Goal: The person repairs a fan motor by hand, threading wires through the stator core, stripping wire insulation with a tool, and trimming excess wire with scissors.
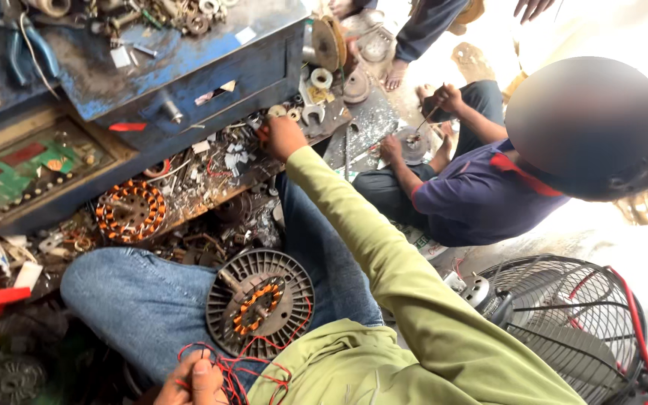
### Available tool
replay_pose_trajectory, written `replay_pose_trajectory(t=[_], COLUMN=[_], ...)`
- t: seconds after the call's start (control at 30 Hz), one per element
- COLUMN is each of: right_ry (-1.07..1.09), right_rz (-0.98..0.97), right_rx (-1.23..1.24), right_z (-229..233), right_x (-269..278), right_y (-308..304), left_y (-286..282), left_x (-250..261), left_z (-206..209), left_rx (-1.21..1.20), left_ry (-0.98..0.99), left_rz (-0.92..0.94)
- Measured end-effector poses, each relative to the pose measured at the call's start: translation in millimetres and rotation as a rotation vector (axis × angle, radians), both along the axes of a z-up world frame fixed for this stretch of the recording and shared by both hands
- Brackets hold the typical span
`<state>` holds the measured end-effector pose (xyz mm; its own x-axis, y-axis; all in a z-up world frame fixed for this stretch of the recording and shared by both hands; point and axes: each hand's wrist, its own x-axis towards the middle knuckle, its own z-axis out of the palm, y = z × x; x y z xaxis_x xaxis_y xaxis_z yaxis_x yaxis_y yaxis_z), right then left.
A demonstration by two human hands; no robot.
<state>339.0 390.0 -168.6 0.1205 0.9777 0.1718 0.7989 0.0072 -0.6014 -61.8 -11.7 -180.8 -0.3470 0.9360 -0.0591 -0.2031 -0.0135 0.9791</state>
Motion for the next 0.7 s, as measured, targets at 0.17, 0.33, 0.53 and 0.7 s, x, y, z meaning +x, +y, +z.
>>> replay_pose_trajectory(t=[0.17,0.33,0.53,0.7], right_ry=[-0.148,-0.104,0.627,0.894], right_rz=[0.096,0.153,0.353,0.669], right_rx=[0.086,-0.12,-0.269,-0.388], right_z=[-5.6,22.3,159.1,248.0], right_x=[8.9,32.0,17.5,-8.2], right_y=[3.1,-61.3,-206.8,-280.2], left_y=[16.8,18.3,17.8,25.2], left_x=[10.9,24.3,62.9,85.8], left_z=[-20.2,4.3,88.2,168.1], left_rx=[-0.009,-0.002,0.086,0.187], left_ry=[0.046,0.091,0.206,0.596], left_rz=[-0.007,-0.008,-0.004,-0.111])
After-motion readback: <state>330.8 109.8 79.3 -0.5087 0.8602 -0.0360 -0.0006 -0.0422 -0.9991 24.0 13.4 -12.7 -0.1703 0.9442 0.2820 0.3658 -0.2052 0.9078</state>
